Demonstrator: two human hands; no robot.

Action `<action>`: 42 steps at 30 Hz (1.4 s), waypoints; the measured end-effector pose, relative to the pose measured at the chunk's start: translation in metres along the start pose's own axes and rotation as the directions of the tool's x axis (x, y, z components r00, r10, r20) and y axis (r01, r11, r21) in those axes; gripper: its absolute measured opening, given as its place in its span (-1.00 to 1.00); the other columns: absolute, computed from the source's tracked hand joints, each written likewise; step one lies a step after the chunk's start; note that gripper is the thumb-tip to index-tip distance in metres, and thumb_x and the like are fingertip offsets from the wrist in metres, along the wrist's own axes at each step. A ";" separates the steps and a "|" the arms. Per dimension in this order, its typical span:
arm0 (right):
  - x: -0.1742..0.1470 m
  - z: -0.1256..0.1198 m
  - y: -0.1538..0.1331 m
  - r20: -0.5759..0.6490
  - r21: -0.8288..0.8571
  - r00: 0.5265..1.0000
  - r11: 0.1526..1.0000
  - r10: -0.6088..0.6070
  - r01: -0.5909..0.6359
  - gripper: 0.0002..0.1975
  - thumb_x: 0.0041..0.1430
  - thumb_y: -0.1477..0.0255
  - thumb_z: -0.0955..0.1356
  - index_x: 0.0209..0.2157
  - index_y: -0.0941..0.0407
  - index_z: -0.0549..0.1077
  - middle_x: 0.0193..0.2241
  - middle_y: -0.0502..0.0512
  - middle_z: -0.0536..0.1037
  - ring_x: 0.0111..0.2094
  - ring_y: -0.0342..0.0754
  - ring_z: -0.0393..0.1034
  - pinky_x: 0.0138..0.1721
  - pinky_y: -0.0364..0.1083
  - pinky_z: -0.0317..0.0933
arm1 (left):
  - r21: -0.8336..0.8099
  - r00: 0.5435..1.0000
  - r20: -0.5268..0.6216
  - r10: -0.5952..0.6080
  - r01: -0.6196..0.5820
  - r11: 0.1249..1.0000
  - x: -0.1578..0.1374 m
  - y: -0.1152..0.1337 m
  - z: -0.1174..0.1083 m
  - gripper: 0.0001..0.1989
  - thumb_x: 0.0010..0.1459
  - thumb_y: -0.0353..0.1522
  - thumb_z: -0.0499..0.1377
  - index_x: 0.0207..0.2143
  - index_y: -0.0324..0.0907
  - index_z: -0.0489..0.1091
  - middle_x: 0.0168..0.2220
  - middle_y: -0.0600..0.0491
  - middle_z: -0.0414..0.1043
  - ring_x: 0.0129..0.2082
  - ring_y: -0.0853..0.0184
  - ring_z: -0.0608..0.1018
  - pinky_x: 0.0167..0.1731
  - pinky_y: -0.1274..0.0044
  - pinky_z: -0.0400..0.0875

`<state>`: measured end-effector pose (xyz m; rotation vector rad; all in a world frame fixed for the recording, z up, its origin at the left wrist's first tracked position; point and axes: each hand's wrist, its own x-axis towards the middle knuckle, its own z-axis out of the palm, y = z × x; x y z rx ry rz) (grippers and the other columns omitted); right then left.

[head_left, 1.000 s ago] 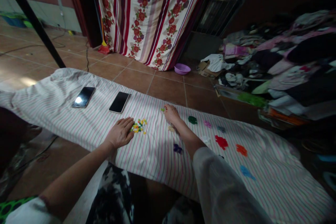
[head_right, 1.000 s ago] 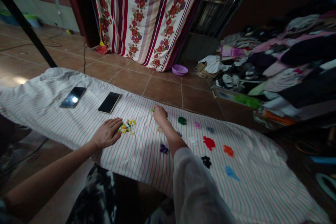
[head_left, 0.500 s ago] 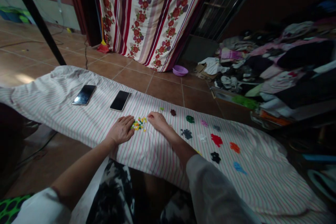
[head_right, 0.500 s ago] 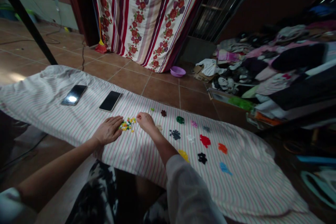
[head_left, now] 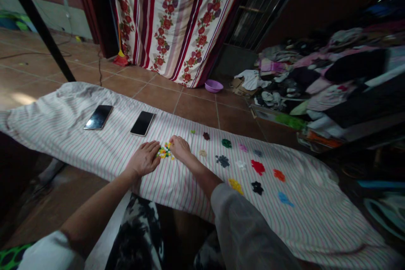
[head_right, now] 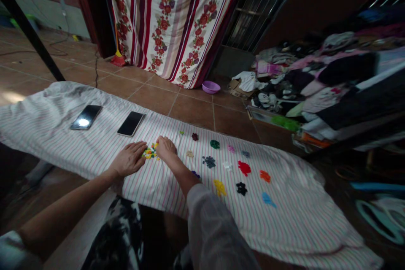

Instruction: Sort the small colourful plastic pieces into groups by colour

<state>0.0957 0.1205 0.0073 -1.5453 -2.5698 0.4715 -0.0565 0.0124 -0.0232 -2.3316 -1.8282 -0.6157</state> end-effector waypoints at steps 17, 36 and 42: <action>0.000 0.018 0.022 -0.150 0.296 0.988 0.955 0.032 0.014 -0.80 0.09 0.50 0.30 -0.23 0.10 0.49 -0.28 0.05 0.55 -0.22 -0.12 0.41 -0.17 -0.19 0.20 | 0.019 0.999 -0.033 0.018 -0.017 1.000 -0.001 -0.001 0.002 -0.59 0.18 -0.29 0.01 0.03 -0.28 0.34 0.10 -0.18 0.36 0.12 0.12 0.39 0.10 0.24 0.27; 0.045 -0.024 0.103 -0.404 0.306 0.854 0.928 0.328 -0.211 -0.76 0.17 0.42 0.26 -0.21 0.05 0.54 -0.21 0.06 0.57 -0.21 -0.09 0.43 -0.16 -0.16 0.23 | 0.021 1.000 -0.006 0.007 -0.007 1.000 0.000 0.001 -0.001 -0.57 0.19 -0.27 -0.01 0.05 -0.29 0.33 0.10 -0.16 0.37 0.13 0.13 0.38 0.11 0.26 0.27; 0.057 -0.023 0.107 -0.340 0.192 0.892 0.950 0.299 -0.245 -0.74 0.20 0.44 0.24 -0.19 0.05 0.55 -0.20 0.06 0.58 -0.18 -0.08 0.43 -0.15 -0.18 0.21 | 0.026 1.000 0.007 -0.003 0.003 1.000 0.000 0.002 -0.001 -0.57 0.19 -0.27 -0.01 0.05 -0.29 0.33 0.11 -0.16 0.36 0.15 0.12 0.36 0.11 0.25 0.27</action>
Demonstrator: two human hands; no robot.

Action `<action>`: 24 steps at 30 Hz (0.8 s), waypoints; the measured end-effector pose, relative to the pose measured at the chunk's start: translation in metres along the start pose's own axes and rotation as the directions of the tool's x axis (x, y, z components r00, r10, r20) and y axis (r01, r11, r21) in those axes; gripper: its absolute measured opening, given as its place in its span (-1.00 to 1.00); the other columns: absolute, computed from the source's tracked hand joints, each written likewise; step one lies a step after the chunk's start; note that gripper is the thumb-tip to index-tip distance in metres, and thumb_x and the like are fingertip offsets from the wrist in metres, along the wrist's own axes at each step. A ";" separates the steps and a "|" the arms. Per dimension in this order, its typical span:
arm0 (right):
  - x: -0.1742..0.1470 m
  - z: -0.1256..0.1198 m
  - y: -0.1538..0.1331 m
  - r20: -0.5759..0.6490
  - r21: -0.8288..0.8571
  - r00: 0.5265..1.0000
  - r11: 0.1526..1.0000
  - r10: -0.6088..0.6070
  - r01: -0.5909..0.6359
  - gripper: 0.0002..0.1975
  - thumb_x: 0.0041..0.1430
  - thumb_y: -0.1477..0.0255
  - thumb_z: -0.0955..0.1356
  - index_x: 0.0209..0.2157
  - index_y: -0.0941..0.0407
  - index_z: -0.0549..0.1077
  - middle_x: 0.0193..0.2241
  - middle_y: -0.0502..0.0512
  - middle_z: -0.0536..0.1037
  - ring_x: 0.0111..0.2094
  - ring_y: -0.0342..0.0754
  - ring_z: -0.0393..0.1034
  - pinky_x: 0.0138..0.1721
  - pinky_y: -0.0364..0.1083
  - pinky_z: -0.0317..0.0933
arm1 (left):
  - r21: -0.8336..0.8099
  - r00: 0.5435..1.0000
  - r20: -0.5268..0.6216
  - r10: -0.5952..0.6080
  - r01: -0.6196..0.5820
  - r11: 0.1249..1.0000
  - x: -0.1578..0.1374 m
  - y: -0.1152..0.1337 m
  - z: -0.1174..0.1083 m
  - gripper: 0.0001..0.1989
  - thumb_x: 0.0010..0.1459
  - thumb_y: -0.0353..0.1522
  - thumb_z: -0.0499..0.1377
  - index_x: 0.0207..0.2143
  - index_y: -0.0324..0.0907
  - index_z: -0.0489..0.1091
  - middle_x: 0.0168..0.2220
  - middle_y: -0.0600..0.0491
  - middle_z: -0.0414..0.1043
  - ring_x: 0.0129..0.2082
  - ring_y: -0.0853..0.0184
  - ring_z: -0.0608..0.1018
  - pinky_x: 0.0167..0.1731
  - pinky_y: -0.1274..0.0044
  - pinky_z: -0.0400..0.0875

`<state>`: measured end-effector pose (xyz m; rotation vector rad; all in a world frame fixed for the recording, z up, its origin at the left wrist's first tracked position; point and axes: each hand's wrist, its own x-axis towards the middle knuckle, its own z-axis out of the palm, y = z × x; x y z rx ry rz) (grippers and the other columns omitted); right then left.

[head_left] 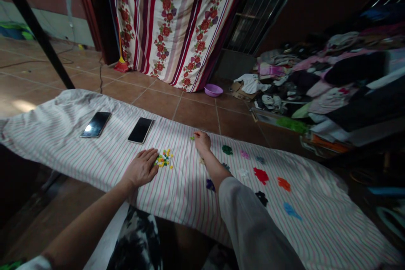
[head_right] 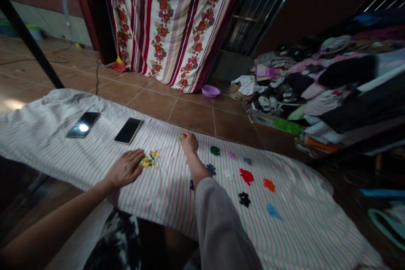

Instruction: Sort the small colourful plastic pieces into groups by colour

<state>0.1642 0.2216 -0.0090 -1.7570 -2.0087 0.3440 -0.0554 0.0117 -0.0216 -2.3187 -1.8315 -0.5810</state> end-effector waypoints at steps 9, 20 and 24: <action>-0.001 0.004 -0.005 0.069 -0.078 0.997 0.996 -0.041 0.046 -0.74 0.21 0.44 0.24 -0.20 0.05 0.56 -0.24 0.12 0.59 -0.21 -0.03 0.43 -0.23 -0.14 0.19 | -0.033 1.000 -0.008 -0.007 0.007 0.999 0.000 -0.001 0.002 -0.56 0.19 -0.27 -0.01 0.07 -0.27 0.32 0.12 -0.17 0.35 0.15 0.11 0.36 0.12 0.22 0.26; -0.007 0.003 -0.008 0.132 -0.124 0.975 0.973 -0.177 0.194 -0.74 0.16 0.47 0.30 -0.12 0.09 0.51 -0.17 0.16 0.51 -0.16 -0.03 0.39 -0.17 -0.15 0.18 | -0.013 1.000 0.007 -0.006 0.006 1.000 0.000 0.000 0.001 -0.55 0.19 -0.27 -0.01 0.07 -0.29 0.32 0.13 -0.17 0.34 0.15 0.11 0.35 0.12 0.23 0.26; -0.002 0.005 -0.009 0.130 -0.087 0.975 0.977 -0.180 0.192 -0.78 0.17 0.52 0.27 -0.21 0.11 0.53 -0.21 0.13 0.51 -0.18 -0.06 0.38 -0.15 -0.16 0.18 | -0.017 1.000 -0.006 -0.003 0.003 1.000 0.000 -0.001 0.003 -0.56 0.19 -0.28 -0.01 0.07 -0.27 0.32 0.12 -0.16 0.34 0.15 0.11 0.35 0.12 0.23 0.25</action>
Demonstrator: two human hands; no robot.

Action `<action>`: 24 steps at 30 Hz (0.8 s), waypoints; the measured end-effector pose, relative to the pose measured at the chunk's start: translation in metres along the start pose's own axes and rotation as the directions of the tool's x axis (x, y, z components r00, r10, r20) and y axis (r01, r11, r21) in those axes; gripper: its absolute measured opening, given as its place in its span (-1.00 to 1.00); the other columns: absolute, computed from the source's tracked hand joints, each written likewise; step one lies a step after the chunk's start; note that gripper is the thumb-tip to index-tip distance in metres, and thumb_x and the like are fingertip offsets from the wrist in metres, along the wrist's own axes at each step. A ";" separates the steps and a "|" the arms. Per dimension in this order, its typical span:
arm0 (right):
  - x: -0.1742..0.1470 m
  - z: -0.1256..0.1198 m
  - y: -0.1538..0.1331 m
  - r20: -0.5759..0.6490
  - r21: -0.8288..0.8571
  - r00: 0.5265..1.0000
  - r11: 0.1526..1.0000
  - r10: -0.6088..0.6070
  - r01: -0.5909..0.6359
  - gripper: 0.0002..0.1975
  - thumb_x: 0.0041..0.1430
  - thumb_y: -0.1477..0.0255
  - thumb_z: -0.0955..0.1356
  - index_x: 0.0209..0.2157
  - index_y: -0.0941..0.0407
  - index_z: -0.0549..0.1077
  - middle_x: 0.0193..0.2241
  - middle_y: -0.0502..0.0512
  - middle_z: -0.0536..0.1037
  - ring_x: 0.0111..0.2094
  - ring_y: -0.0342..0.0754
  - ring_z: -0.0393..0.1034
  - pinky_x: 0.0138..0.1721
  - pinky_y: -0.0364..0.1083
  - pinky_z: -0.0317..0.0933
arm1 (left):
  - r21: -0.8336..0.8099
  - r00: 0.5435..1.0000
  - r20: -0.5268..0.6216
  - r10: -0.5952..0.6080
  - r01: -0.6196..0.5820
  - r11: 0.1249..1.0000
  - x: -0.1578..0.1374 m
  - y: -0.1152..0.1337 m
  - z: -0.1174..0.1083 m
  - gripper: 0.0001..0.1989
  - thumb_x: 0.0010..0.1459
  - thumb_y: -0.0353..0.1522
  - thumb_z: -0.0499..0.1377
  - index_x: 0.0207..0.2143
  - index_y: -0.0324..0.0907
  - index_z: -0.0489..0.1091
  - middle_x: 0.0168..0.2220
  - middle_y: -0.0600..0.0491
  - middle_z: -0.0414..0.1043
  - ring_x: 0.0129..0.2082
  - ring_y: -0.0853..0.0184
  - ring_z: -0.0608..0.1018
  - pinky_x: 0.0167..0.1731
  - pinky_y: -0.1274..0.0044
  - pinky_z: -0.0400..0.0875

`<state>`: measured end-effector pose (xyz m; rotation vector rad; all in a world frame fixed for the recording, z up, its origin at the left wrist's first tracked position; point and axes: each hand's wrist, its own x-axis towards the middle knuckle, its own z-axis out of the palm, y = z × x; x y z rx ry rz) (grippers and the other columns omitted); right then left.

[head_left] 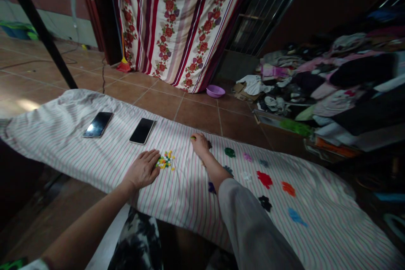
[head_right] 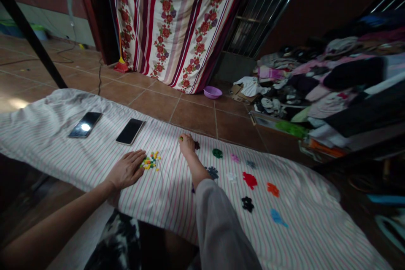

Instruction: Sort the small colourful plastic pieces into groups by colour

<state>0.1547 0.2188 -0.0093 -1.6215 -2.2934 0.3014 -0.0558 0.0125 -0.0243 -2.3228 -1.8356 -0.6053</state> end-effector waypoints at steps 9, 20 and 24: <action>0.004 0.005 0.005 -0.036 0.058 0.999 0.998 0.015 -0.013 -0.79 0.13 0.53 0.31 -0.20 0.11 0.51 -0.22 0.12 0.50 -0.18 -0.07 0.37 -0.10 -0.15 0.19 | -0.015 1.000 0.000 -0.008 0.008 1.000 0.000 0.000 0.000 -0.55 0.19 -0.28 -0.01 0.08 -0.26 0.31 0.13 -0.16 0.34 0.15 0.11 0.35 0.12 0.23 0.25; 0.001 0.009 0.008 -0.089 0.103 0.996 0.995 0.004 0.005 -0.76 0.17 0.51 0.25 -0.18 0.13 0.50 -0.22 0.12 0.50 -0.16 -0.06 0.36 -0.08 -0.13 0.18 | -0.003 1.000 0.010 -0.006 0.006 1.000 0.000 0.001 -0.001 -0.55 0.18 -0.28 -0.01 0.08 -0.27 0.31 0.13 -0.16 0.34 0.15 0.11 0.35 0.12 0.24 0.25; 0.002 0.009 0.005 -0.098 0.108 0.995 0.994 0.004 0.007 -0.75 0.16 0.53 0.26 -0.18 0.10 0.51 -0.19 0.11 0.51 -0.15 -0.06 0.36 -0.08 -0.13 0.18 | -0.025 1.000 -0.014 -0.004 0.004 1.000 0.000 0.000 0.000 -0.54 0.18 -0.28 0.00 0.10 -0.24 0.30 0.12 -0.16 0.34 0.15 0.11 0.36 0.12 0.22 0.26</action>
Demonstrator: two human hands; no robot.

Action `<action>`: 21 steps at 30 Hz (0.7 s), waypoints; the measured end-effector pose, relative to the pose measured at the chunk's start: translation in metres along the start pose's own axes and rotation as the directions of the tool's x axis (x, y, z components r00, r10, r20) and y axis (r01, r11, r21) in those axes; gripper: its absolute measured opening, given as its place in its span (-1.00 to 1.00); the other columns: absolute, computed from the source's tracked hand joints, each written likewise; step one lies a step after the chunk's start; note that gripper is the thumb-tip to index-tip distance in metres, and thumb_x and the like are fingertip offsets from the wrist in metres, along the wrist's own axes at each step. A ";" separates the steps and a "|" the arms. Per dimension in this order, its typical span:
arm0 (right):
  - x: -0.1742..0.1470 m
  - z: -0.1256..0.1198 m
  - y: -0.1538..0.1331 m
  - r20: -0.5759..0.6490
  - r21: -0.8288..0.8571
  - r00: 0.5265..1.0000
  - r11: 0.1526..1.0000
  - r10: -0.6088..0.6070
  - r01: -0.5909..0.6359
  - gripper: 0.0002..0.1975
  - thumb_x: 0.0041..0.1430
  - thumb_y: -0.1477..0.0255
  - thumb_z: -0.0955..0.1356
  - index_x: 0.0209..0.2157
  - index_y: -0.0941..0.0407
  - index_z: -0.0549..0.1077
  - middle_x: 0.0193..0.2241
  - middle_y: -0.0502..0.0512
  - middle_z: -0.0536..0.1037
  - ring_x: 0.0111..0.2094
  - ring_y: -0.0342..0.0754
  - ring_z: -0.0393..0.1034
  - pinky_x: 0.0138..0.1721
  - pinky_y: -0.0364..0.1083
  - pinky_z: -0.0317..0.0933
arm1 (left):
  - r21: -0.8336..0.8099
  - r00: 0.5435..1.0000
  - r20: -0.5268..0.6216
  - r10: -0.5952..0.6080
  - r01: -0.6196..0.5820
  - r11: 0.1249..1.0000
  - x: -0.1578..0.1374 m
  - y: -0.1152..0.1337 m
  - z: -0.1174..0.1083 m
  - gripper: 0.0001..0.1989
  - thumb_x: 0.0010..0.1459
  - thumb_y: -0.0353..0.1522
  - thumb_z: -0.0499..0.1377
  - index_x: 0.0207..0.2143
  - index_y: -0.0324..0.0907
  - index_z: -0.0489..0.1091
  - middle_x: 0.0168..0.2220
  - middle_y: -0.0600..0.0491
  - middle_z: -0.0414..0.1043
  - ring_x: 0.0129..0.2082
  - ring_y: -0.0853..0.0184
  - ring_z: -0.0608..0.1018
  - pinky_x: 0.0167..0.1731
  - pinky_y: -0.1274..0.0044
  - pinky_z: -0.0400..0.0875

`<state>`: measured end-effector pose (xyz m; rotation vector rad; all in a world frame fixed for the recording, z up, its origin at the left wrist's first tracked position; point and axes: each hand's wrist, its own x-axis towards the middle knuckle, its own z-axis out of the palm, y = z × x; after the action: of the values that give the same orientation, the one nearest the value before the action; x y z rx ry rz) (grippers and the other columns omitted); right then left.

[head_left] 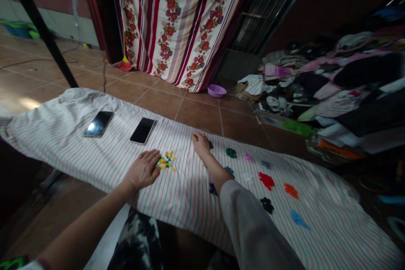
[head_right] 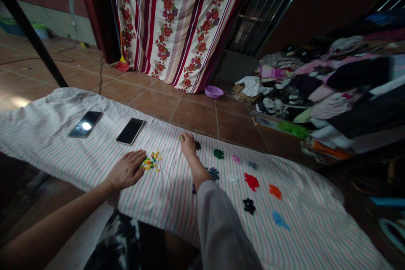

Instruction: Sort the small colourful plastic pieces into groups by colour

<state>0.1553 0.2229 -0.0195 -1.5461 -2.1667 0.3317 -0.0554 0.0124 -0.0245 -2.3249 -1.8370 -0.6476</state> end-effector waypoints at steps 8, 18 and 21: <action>0.001 0.002 0.001 -0.008 0.028 1.000 1.000 0.005 -0.005 -0.69 0.17 0.54 0.23 -0.13 0.10 0.52 -0.17 0.14 0.51 -0.10 -0.05 0.35 -0.03 -0.12 0.19 | 0.001 1.000 0.018 0.002 -0.002 1.000 0.000 -0.001 0.000 -0.54 0.19 -0.28 -0.01 0.10 -0.24 0.31 0.13 -0.16 0.33 0.15 0.10 0.36 0.12 0.22 0.26; 0.003 0.007 -0.002 0.026 -0.018 1.000 1.000 0.012 -0.011 -0.72 0.17 0.48 0.29 -0.11 0.08 0.54 -0.14 0.14 0.48 -0.16 -0.07 0.38 -0.07 -0.14 0.22 | 0.008 1.000 0.024 -0.005 0.004 1.000 0.001 0.000 -0.001 -0.55 0.18 -0.27 -0.01 0.08 -0.27 0.31 0.13 -0.16 0.33 0.15 0.12 0.35 0.12 0.24 0.24; 0.004 0.007 -0.001 0.031 -0.050 1.000 0.999 -0.006 0.008 -0.68 0.20 0.50 0.26 -0.06 0.05 0.52 -0.13 0.13 0.46 -0.11 -0.06 0.37 -0.04 -0.14 0.20 | 0.012 1.000 0.023 -0.007 0.006 1.000 0.001 0.000 -0.001 -0.55 0.18 -0.27 -0.01 0.08 -0.25 0.31 0.13 -0.15 0.34 0.15 0.12 0.35 0.12 0.25 0.24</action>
<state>0.1497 0.2264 -0.0241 -1.5699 -2.2192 0.3034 -0.0555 0.0124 -0.0230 -2.3298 -1.8538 -0.6120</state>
